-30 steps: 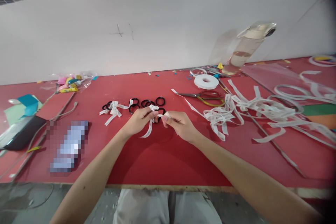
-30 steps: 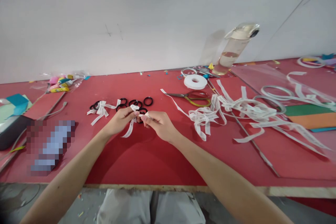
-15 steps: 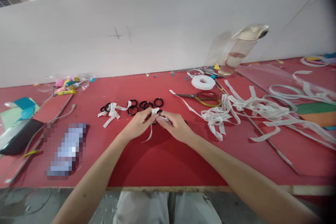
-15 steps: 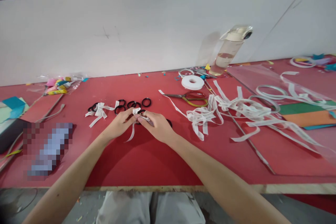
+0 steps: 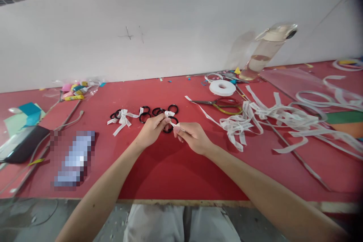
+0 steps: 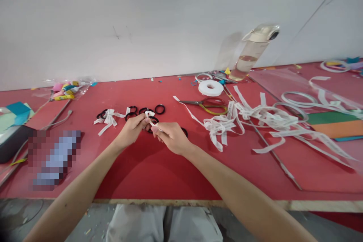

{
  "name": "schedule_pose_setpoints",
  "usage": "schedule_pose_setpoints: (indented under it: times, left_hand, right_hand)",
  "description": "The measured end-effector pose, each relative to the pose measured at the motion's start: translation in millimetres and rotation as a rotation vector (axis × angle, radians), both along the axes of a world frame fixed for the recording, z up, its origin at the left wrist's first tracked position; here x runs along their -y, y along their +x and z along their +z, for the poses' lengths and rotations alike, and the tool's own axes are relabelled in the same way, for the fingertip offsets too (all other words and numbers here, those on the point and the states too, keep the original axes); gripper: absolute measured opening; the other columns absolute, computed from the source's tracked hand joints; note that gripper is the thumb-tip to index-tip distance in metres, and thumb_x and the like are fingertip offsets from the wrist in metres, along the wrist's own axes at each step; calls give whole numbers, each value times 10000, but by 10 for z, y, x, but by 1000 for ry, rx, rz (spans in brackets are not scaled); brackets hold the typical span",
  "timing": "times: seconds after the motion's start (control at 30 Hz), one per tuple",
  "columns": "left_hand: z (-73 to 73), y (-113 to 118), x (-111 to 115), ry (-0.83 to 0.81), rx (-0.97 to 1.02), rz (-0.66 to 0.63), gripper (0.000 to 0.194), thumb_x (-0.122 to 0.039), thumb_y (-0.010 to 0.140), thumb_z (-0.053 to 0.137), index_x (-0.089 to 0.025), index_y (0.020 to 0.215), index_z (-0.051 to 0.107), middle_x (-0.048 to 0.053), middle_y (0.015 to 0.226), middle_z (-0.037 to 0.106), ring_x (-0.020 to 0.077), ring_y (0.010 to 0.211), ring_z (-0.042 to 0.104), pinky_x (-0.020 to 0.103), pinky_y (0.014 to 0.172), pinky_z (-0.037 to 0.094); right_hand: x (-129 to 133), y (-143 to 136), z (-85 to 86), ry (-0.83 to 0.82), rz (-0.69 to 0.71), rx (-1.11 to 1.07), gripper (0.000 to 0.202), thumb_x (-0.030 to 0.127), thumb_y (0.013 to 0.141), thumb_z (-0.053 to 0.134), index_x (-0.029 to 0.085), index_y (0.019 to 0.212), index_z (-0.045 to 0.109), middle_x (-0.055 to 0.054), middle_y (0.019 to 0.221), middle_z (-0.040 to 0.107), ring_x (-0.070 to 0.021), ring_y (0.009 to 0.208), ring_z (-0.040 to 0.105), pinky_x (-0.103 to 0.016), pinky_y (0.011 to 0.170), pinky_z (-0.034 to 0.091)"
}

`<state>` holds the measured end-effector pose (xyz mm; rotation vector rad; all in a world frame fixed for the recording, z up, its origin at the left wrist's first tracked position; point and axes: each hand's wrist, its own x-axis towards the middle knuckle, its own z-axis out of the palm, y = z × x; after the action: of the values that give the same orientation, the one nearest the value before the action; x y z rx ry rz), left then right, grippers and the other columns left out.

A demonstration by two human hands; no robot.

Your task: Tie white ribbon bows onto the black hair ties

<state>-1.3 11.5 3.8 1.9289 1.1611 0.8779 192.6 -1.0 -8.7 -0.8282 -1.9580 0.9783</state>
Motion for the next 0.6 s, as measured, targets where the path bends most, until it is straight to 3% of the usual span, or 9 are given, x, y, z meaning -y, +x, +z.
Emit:
schedule_pose_setpoints:
  times: [0.17,0.37,0.6]
  left_hand:
    - [-14,-1,12,3,-28,27,348,-451,989,377,-195,766,455,-12,715,543,113,665,491,248,663,396]
    - [10,-11,22,-3,-114,44,254,-437,958,477,-192,956,544,-36,703,519,110,621,460,230,606,359]
    - [3,5,29,30,-56,46,193,-352,947,495,-184,856,527,-32,692,548,100,624,487,225,623,373]
  right_hand:
    - [6,-22,-27,-93,-33,-36,496,566,1006,378,201,731,571,16,584,558,-107,535,534,-234,564,395]
    - [-28,-38,-76,-131,-94,0,482,546,1015,365,210,706,522,10,600,576,-119,555,543,-260,602,414]
    - [16,-66,-30,-101,-112,10,446,542,1020,350,219,766,522,17,607,572,-121,550,548,-264,620,429]
